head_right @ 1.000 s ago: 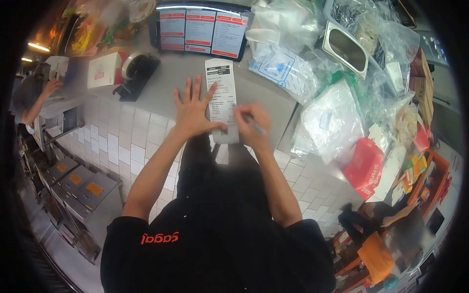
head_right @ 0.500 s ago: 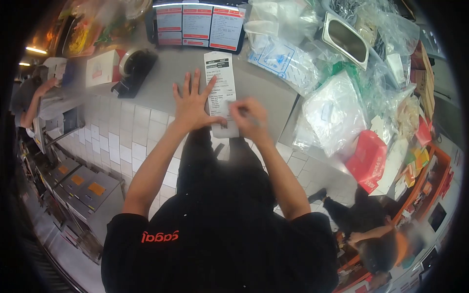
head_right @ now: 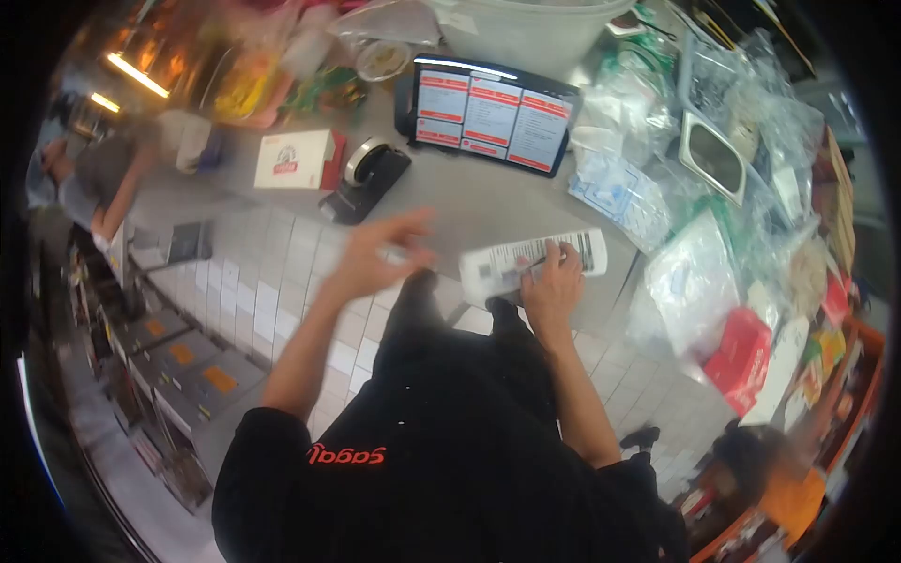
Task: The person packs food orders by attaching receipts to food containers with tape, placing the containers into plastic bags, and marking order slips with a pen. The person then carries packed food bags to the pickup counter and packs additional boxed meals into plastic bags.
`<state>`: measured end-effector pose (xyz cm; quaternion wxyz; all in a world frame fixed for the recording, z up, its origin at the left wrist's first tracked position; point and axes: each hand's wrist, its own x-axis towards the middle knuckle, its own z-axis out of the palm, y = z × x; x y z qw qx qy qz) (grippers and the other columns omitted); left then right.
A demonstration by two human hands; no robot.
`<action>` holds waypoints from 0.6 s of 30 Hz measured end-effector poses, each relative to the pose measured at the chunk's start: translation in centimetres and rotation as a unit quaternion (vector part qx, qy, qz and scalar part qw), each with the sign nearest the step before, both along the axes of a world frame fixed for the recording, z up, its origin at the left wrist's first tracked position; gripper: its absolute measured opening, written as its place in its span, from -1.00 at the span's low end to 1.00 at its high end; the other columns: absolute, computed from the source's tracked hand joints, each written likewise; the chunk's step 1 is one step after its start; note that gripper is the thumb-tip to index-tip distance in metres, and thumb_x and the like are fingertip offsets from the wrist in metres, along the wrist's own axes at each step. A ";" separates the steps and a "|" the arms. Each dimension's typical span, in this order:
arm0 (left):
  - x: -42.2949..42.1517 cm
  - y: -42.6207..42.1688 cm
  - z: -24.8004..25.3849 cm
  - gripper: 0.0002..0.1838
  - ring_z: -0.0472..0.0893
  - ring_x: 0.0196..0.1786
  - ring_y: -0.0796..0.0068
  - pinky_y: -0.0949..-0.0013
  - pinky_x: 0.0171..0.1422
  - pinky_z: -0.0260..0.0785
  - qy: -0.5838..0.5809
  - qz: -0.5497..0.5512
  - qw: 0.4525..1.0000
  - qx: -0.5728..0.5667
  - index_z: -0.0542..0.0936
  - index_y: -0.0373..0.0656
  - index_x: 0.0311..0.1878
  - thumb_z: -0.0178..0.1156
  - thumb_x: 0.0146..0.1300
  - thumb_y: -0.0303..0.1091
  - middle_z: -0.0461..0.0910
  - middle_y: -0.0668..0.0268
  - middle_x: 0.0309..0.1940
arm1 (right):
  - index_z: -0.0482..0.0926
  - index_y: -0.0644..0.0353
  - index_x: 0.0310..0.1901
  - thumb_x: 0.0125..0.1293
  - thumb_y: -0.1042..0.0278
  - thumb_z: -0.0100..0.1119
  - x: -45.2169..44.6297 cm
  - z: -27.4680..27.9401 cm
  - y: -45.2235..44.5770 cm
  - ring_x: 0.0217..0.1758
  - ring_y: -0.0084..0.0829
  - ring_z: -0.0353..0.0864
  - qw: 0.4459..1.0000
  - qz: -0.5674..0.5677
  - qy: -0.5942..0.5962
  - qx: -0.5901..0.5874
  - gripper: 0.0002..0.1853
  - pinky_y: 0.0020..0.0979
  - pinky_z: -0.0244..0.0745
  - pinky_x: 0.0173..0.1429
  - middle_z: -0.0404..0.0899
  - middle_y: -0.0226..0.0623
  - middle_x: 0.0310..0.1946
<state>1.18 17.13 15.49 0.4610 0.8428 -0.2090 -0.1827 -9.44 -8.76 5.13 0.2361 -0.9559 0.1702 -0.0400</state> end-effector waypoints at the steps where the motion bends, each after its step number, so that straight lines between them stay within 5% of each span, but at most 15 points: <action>1: 1.8 3.6 0.2 -0.52 0.66 -0.27 0.55 0.40 -0.13 0.52 -0.086 0.033 0.996 -0.004 0.59 -0.07 0.15 0.36 0.11 -0.36 0.69 0.29 -0.07 | 0.46 0.23 0.14 0.12 0.19 0.36 0.5 -0.9 0.7 0.19 0.04 0.41 0.999 -0.021 0.001 0.026 -0.43 -0.03 0.28 0.28 0.38 0.06 0.18; 2: 4.1 7.3 0.1 -0.58 0.66 -0.24 0.50 0.40 -0.08 0.48 -0.154 0.073 0.985 -0.023 0.60 -0.11 0.11 0.30 0.12 -0.46 0.70 0.30 -0.10 | 0.45 0.28 0.14 0.13 0.19 0.35 1.4 -1.3 1.0 0.20 0.07 0.39 0.998 -0.051 0.002 0.046 -0.43 -0.01 0.27 0.29 0.40 0.10 0.15; 3: 6.4 10.8 1.3 -0.54 0.64 -0.10 0.38 0.33 0.03 0.44 -0.216 0.090 0.969 0.082 0.56 -0.14 0.14 0.28 0.09 -0.51 0.67 0.25 -0.04 | 0.43 0.39 0.15 0.17 0.15 0.33 2.6 -0.7 2.1 0.22 0.14 0.37 0.996 -0.046 -0.038 0.071 -0.40 0.00 0.23 0.35 0.42 0.18 0.11; 5: 11.4 19.2 -0.9 -0.08 0.37 0.33 0.10 0.22 0.39 0.23 -0.202 0.015 0.970 0.134 0.28 -0.10 0.41 0.40 -0.13 -0.50 0.32 0.09 0.37 | 0.33 0.45 0.27 0.26 0.09 0.28 5.5 -3.7 5.3 0.41 0.17 0.22 0.993 -0.079 -0.091 0.006 -0.30 -0.03 0.11 0.48 0.38 0.25 0.20; 6: 13.2 20.6 -0.9 0.02 0.30 0.38 0.04 0.17 0.44 0.16 -0.202 -0.034 0.952 0.226 0.22 -0.08 0.44 0.45 -0.22 -0.46 0.26 0.07 0.39 | 0.27 0.47 0.31 0.25 0.08 0.28 7.4 -3.9 6.8 0.45 0.18 0.17 0.993 -0.077 -0.085 0.023 -0.25 -0.04 0.08 0.50 0.33 0.26 0.24; 9: 16.3 20.4 -1.1 0.24 0.18 0.44 -0.08 -0.02 0.50 0.03 -0.235 -0.099 0.866 0.429 0.13 -0.05 0.47 0.55 -0.43 -0.35 0.22 0.04 0.38 | 0.39 0.26 0.23 0.19 0.25 0.29 11.1 -1.8 9.1 0.19 0.09 0.48 0.985 -0.034 -0.135 0.106 -0.41 -0.07 0.45 0.21 0.41 0.16 0.16; 12: 19.1 21.0 -3.1 0.24 0.21 0.42 -0.07 -0.07 0.47 0.05 -0.204 -0.145 0.878 0.409 0.14 -0.05 0.46 0.57 -0.43 -0.29 0.26 0.01 0.34 | 0.52 0.24 0.04 0.20 0.28 0.31 9.3 3.4 7.6 -0.09 -0.20 0.62 0.949 -0.125 -0.132 0.258 -0.60 -0.24 0.53 -0.01 0.56 -0.06 -0.07; 14: 19.1 20.9 -2.6 0.22 0.24 0.38 -0.08 -0.06 0.45 0.07 -0.211 -0.113 0.904 0.354 0.15 -0.06 0.45 0.56 -0.43 -0.27 0.29 -0.03 0.30 | 0.56 0.20 -0.03 0.23 0.36 0.20 5.4 3.0 1.1 -0.34 -0.20 0.62 0.935 -0.241 -0.204 0.163 -0.72 -0.24 0.53 -0.19 0.61 -0.14 -0.28; 15: 18.9 21.1 -1.9 0.22 0.26 0.37 -0.09 -0.06 0.43 0.08 -0.213 -0.098 0.914 0.330 0.16 -0.07 0.45 0.55 -0.43 -0.26 0.30 -0.05 0.29 | 0.59 0.19 -0.16 0.30 0.40 0.18 3.1 2.7 -3.7 -0.39 -0.35 0.64 0.925 -0.290 -0.239 0.058 -0.87 -0.36 0.53 -0.28 0.64 -0.25 -0.34; 17: 17.3 21.1 1.9 0.15 0.30 0.30 -0.13 -0.04 0.39 0.13 -0.208 -0.052 0.905 0.366 0.21 -0.14 0.43 0.49 -0.42 -0.29 0.34 -0.09 0.20 | 0.60 0.23 -0.21 0.25 0.47 0.16 -3.2 0.4 -15.0 -0.36 -0.29 0.68 0.910 -0.322 -0.221 -0.137 -0.89 -0.31 0.55 -0.26 0.64 -0.19 -0.36; 18: 16.4 21.1 3.6 0.14 0.30 0.30 -0.15 -0.05 0.38 0.14 -0.206 -0.034 0.904 0.372 0.21 -0.16 0.43 0.47 -0.40 -0.30 0.33 -0.09 0.21 | 0.60 0.25 -0.20 0.22 0.48 0.16 -5.8 0.3 -18.8 -0.35 -0.24 0.69 0.922 -0.328 -0.165 -0.123 -0.87 -0.30 0.56 -0.25 0.65 -0.15 -0.34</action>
